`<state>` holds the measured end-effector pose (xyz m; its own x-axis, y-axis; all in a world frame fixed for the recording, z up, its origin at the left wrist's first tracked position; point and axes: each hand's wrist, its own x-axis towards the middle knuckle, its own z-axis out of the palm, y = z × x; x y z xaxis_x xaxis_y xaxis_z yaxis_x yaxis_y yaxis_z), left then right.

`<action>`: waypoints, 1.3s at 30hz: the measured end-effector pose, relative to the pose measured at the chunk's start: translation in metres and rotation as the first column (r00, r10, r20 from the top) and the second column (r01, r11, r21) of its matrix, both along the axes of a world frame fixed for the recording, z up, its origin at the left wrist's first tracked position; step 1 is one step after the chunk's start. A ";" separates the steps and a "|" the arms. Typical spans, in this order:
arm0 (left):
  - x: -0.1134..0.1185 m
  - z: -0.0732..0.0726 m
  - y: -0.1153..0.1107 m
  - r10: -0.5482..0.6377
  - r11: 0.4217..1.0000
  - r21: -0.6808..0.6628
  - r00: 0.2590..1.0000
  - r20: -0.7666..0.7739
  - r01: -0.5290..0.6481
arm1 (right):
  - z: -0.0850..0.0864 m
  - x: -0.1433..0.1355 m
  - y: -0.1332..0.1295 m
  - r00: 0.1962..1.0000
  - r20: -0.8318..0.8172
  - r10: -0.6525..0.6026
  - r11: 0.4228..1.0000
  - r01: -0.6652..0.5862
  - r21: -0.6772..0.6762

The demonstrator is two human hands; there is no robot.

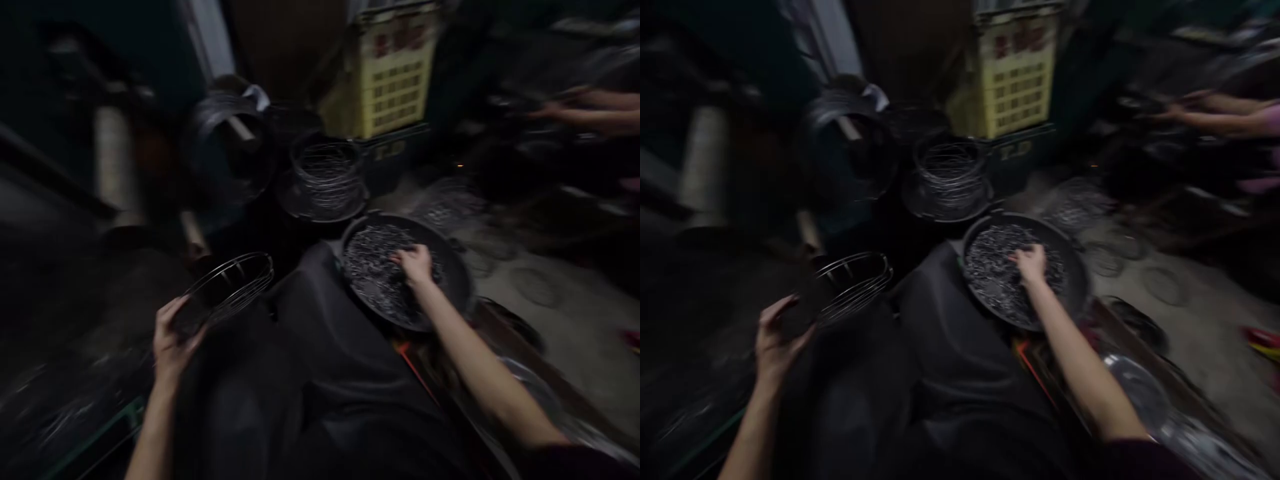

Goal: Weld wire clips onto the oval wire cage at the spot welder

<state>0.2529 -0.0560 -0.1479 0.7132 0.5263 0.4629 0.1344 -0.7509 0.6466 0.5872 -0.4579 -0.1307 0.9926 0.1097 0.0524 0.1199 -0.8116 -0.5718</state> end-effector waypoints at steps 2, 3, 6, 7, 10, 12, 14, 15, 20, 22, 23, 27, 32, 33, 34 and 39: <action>0.001 -0.005 -0.007 -0.047 0.999 0.000 0.996 -0.071 0.047 | -0.002 -0.021 0.014 0.999 -0.003 0.033 0.999 -0.033 0.035; 0.002 -0.007 -0.010 -0.070 0.998 -0.013 0.992 -0.104 0.069 | -0.006 -0.035 0.021 0.997 -0.008 0.072 0.996 -0.071 0.050; 0.005 -0.010 -0.020 -0.130 0.991 -0.049 0.979 -0.159 0.124 | -0.022 -0.083 0.039 0.946 0.021 0.325 0.944 -0.325 0.048; 0.006 -0.010 -0.024 -0.156 0.987 -0.057 0.973 -0.172 0.148 | -0.027 -0.098 0.042 0.891 0.052 0.451 0.893 -0.451 -0.009; 0.014 -0.008 -0.040 -0.216 0.976 -0.067 0.953 -0.214 0.206 | -0.038 -0.126 0.041 0.713 0.095 0.695 0.703 -0.646 -0.296; 0.017 -0.004 -0.050 -0.203 0.979 -0.062 0.950 -0.238 0.194 | -0.042 -0.128 0.038 0.713 0.075 0.697 0.672 -0.613 -0.416; 0.018 0.000 -0.057 -0.198 0.980 -0.061 0.952 -0.236 0.189 | -0.043 -0.120 0.040 0.742 0.056 0.668 0.687 -0.586 -0.429; 0.018 0.002 -0.060 -0.209 0.978 -0.074 0.943 -0.258 0.197 | -0.042 -0.115 0.043 0.751 0.049 0.659 0.703 -0.591 -0.395; 0.017 0.008 -0.064 -0.196 0.973 -0.172 0.937 -0.288 0.150 | 0.002 -0.112 0.079 0.716 -0.072 0.694 0.717 -0.697 -0.011; 0.015 0.009 -0.064 -0.213 0.968 -0.189 0.941 -0.264 0.166 | 0.029 -0.123 0.099 0.669 -0.134 0.731 0.682 -0.723 0.113; 0.015 0.009 -0.064 -0.232 0.963 -0.196 0.938 -0.257 0.184 | 0.041 -0.129 0.109 0.637 -0.160 0.754 0.657 -0.734 0.174; 0.014 0.005 -0.067 -0.229 0.964 -0.191 0.946 -0.228 0.187 | 0.067 -0.142 0.149 0.456 -0.279 0.845 0.534 -0.716 0.449; 0.018 -0.005 -0.076 -0.065 0.993 -0.108 0.984 -0.165 0.048 | 0.066 -0.140 0.181 0.179 -0.454 0.873 0.465 -0.587 0.663; 0.018 -0.006 -0.077 -0.061 0.994 -0.101 0.987 -0.148 0.046 | 0.063 -0.139 0.185 0.180 -0.471 0.864 0.476 -0.597 0.645; 0.019 -0.006 -0.077 -0.063 0.994 -0.097 0.989 -0.131 0.051 | 0.061 -0.138 0.188 0.215 -0.469 0.857 0.489 -0.630 0.604; 0.019 0.002 -0.069 -0.076 0.993 -0.098 0.995 -0.066 0.069 | 0.056 -0.141 0.195 0.374 -0.093 0.923 0.377 -0.926 0.019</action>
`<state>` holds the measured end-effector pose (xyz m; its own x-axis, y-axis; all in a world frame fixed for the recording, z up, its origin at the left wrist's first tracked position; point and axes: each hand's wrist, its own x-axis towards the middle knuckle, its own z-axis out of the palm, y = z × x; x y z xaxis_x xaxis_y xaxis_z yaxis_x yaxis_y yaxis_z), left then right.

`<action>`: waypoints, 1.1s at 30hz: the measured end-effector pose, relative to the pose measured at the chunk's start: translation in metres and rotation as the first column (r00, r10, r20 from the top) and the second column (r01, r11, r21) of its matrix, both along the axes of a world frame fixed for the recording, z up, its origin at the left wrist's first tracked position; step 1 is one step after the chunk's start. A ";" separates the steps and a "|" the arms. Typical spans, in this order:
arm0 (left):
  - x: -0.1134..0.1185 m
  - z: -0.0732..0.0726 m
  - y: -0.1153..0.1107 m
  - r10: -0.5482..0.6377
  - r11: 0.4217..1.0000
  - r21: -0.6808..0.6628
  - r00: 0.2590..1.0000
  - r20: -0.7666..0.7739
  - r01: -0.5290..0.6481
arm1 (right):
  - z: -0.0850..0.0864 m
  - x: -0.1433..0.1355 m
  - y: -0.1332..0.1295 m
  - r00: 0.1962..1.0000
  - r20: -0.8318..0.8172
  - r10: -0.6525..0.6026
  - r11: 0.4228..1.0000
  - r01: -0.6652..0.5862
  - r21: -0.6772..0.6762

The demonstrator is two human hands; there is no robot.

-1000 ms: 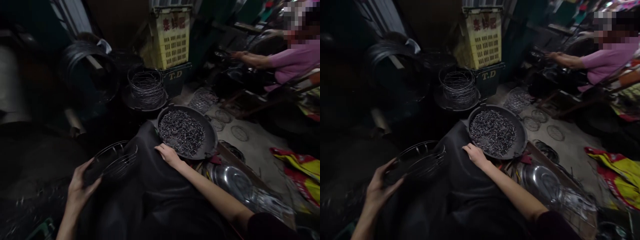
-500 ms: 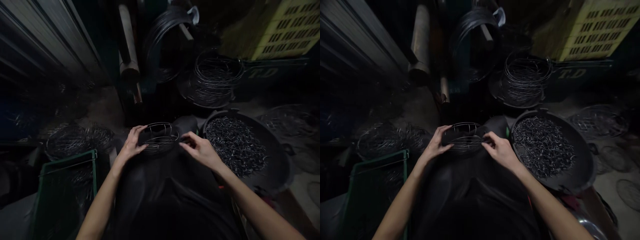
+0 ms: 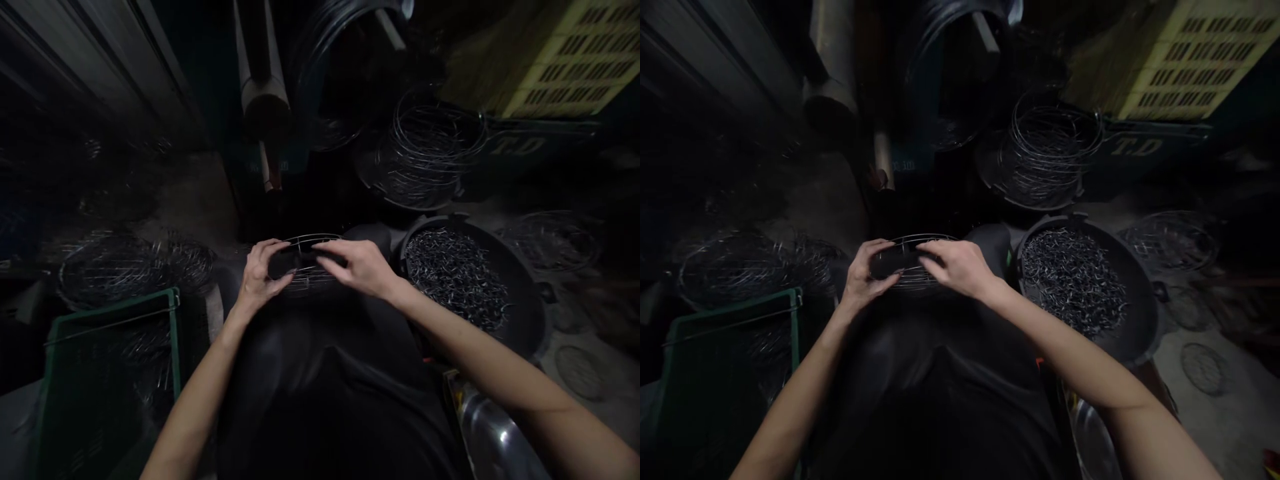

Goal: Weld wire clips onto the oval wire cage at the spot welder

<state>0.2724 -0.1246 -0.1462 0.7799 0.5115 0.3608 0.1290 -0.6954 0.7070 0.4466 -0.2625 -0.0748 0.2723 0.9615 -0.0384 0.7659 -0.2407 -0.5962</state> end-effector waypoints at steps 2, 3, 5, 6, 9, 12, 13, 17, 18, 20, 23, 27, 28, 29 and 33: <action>0.000 0.005 0.005 0.020 1.000 -0.013 0.999 0.030 -0.020 | 0.000 -0.002 0.003 0.940 0.307 0.150 0.986 -0.166 0.024; 0.000 0.008 0.008 0.034 0.999 -0.022 0.998 0.045 -0.033 | 0.000 -0.003 0.005 0.882 0.420 0.216 0.968 -0.250 0.027; -0.001 0.012 0.012 0.058 0.998 -0.035 0.996 0.073 -0.056 | -0.002 -0.001 0.011 0.769 0.577 0.276 0.919 -0.386 0.074; -0.001 0.013 0.013 0.068 0.997 -0.038 0.994 0.084 -0.065 | -0.002 0.001 0.015 0.725 0.633 0.271 0.890 -0.439 0.122; -0.003 0.014 0.018 0.096 0.995 -0.032 0.989 0.112 -0.093 | -0.004 0.009 0.029 0.652 0.730 0.206 0.792 -0.549 0.267; -0.004 0.012 0.024 0.116 0.993 -0.005 0.983 0.141 -0.116 | -0.004 0.014 0.040 0.626 0.761 0.171 0.719 -0.607 0.338; -0.004 0.010 0.026 0.118 0.993 0.005 0.982 0.150 -0.121 | -0.004 0.015 0.043 0.621 0.767 0.162 0.703 -0.618 0.352; -0.004 0.005 0.031 0.144 0.989 0.020 0.976 0.162 -0.149 | -0.003 0.017 0.048 0.579 0.805 0.129 0.673 -0.647 0.358; -0.003 0.004 0.032 0.155 0.987 0.022 0.974 0.164 -0.160 | -0.003 0.017 0.049 0.563 0.817 0.125 0.674 -0.652 0.347; -0.002 0.003 0.032 0.177 0.982 0.032 0.970 0.170 -0.185 | -0.003 0.017 0.052 0.533 0.838 0.119 0.678 -0.660 0.323; 0.000 0.002 0.036 0.194 0.975 0.071 0.962 0.192 -0.210 | -0.003 0.018 0.057 0.504 0.857 0.105 0.677 -0.668 0.310; 0.005 0.000 0.046 0.189 0.968 0.121 0.954 0.230 -0.221 | -0.005 0.022 0.066 0.473 0.877 0.082 0.665 -0.681 0.305; 0.005 -0.001 0.049 0.187 0.967 0.125 0.954 0.236 -0.221 | -0.005 0.022 0.069 0.464 0.883 0.070 0.662 -0.684 0.307; 0.006 -0.002 0.052 0.183 0.968 0.125 0.954 0.238 -0.217 | -0.006 0.023 0.071 0.455 0.888 0.059 0.658 -0.687 0.308; 0.007 -0.008 0.061 0.172 0.974 0.105 0.954 0.247 -0.203 | -0.008 0.025 0.081 0.452 0.891 0.033 0.630 -0.702 0.332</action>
<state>0.2798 -0.0632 -0.1538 0.5598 0.5775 0.5943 0.1063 -0.7613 0.6396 0.4720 -0.1818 -0.0823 -0.5303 0.6447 0.5506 0.8435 0.3358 0.4193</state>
